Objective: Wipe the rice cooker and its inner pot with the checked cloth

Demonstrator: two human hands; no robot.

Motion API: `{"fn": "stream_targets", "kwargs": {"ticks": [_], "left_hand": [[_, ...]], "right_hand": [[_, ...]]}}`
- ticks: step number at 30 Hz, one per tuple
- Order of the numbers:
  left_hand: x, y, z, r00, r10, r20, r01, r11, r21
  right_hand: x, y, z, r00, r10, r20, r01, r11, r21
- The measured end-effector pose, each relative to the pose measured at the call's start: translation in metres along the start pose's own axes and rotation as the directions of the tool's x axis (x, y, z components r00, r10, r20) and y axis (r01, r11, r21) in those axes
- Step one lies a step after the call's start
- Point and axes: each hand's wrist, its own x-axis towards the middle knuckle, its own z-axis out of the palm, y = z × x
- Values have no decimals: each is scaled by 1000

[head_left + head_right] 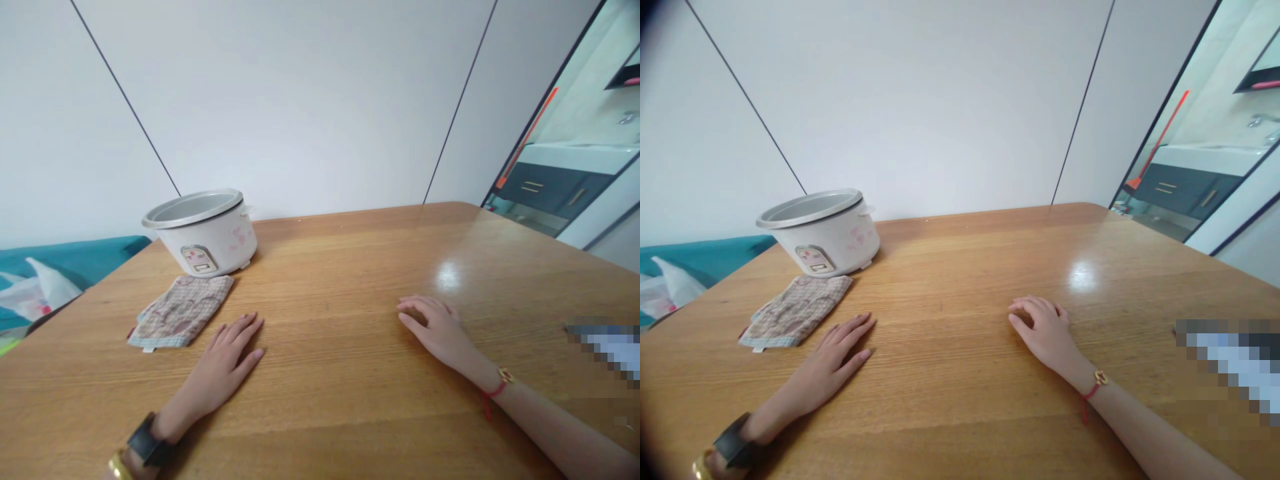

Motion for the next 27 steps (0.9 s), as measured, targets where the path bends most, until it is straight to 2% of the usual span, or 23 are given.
{"fn": "stream_targets", "kwargs": {"ticks": [8, 16, 27], "left_hand": [[0, 1, -1, 1000, -17, 14, 17, 1000, 3], [-2, 0, 1, 1000, -10, 12, 10, 1000, 10], [-1, -1, 2, 1000, -8, -16, 8, 1000, 24]], "right_hand": [[0, 0, 0, 1000, 19, -17, -18, 999, 34], [0, 1, 0, 999, 36, -33, -29, 983, 180], [-1, -4, -4, 1000, 19, -15, -16, 983, 181]]}}
